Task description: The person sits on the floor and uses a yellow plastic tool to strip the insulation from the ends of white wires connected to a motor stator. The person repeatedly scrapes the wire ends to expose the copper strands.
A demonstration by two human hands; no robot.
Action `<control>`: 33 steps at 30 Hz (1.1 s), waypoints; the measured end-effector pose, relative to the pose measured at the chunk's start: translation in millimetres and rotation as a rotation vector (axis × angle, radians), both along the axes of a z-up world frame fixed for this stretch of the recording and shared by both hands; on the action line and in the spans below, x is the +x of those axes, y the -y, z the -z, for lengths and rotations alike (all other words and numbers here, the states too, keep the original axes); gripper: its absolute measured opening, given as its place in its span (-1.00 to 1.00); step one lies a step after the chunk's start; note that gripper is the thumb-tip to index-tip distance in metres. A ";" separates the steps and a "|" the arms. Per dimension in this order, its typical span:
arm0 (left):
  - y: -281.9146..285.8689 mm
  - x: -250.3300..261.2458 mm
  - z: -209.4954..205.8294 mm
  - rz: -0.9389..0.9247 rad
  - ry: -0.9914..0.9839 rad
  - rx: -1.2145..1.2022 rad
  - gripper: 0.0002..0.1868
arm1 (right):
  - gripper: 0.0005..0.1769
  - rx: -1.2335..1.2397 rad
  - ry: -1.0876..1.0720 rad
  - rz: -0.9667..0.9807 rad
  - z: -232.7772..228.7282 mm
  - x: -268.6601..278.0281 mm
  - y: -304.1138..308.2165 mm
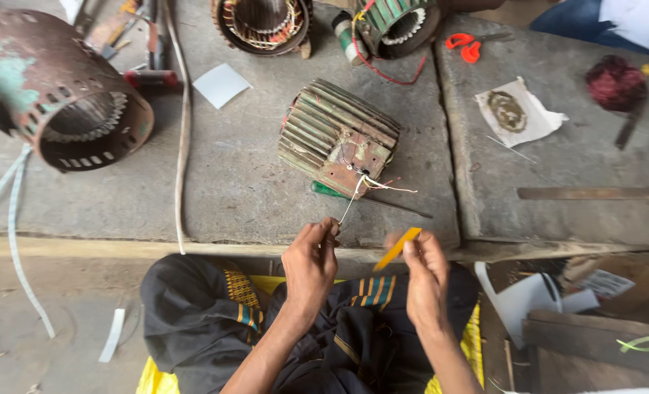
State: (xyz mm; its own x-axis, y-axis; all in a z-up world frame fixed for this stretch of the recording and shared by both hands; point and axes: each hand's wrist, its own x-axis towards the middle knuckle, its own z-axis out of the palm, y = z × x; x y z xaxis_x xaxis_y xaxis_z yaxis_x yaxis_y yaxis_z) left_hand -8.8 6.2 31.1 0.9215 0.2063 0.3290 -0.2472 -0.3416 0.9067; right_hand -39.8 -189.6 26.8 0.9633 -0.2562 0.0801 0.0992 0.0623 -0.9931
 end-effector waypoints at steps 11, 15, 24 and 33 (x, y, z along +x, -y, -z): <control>12.3 -0.6 3.1 0.053 -0.289 -0.303 -0.80 | -0.64 0.160 -0.541 -0.363 36.9 -51.9 2.1; 9.5 -2.6 -0.6 -0.015 -0.134 0.004 -0.83 | -0.77 0.287 -0.471 -0.284 18.9 -39.0 16.7; 0.5 -2.0 -7.0 -0.104 0.217 0.468 -0.83 | -0.77 0.006 -0.207 0.015 49.5 -55.5 34.1; 3.6 -4.5 0.5 -0.078 0.185 0.281 -0.81 | -0.49 -0.195 0.006 -0.201 -33.2 -22.4 -8.4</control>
State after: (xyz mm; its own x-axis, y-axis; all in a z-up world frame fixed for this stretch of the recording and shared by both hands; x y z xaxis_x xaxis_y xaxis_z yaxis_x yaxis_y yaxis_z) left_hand -13.3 2.6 30.7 0.8258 0.1514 0.5432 -0.3620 -0.5962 0.7166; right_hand -62.1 -181.3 60.0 0.9925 -0.0396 0.1153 0.1104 -0.1110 -0.9877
